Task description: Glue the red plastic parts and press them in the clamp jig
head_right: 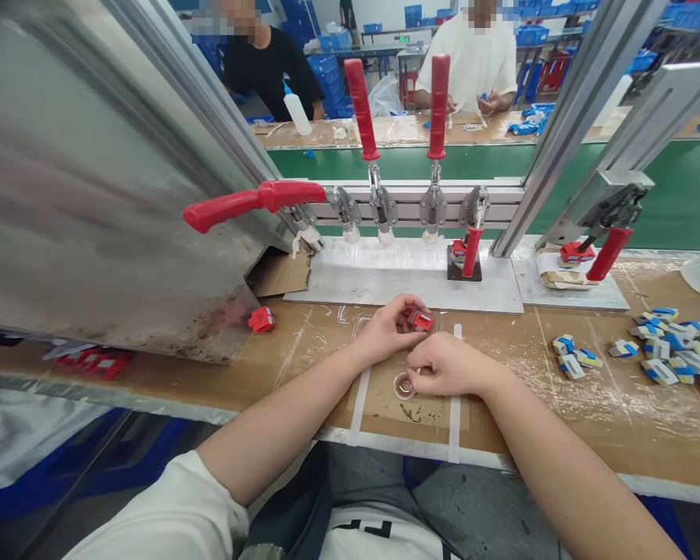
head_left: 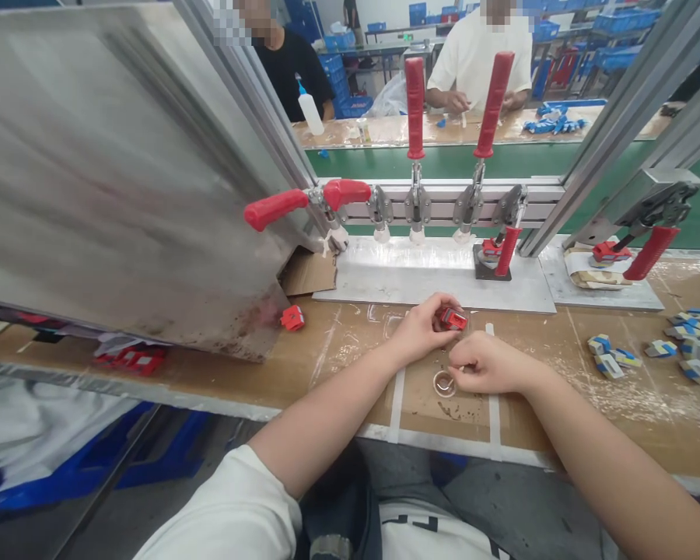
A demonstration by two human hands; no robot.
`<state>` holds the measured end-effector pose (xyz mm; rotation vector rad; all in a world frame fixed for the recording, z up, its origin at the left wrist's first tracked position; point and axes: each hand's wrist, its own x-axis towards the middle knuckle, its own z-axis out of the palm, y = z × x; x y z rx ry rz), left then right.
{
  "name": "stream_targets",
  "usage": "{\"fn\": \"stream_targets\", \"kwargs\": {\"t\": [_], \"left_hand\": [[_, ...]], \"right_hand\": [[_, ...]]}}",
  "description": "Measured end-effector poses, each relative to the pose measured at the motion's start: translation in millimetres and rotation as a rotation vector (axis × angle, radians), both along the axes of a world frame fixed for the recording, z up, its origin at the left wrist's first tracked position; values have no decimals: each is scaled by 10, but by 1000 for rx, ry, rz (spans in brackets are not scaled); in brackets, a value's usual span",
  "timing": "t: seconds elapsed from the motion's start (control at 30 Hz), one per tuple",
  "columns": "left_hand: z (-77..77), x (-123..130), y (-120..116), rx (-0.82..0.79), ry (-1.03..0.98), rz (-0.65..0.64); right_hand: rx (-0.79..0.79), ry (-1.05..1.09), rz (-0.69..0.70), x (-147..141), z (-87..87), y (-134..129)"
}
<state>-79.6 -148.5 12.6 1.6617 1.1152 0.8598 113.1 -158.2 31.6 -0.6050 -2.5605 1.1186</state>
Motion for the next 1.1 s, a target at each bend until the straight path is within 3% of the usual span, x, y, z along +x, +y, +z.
{"fn": "stream_targets", "kwargs": {"t": [0.17,0.27,0.43,0.5,1.1], "left_hand": [[-3,2,-6,15,-20,8],[2,-1,-9,15,-16,5],[28,-9,-13,-3,16,-17],[41,-12,-16,-6,36,-16],[50,0,-23,10,66,5]], "right_hand": [[1,15,24,-17,-3,-16],[-54,166,-70,15,13,27],[-103,349,-673,82,9,193],[-107,361,-815,83,-8,248],[-211,283,-750,51,-95,299]]}}
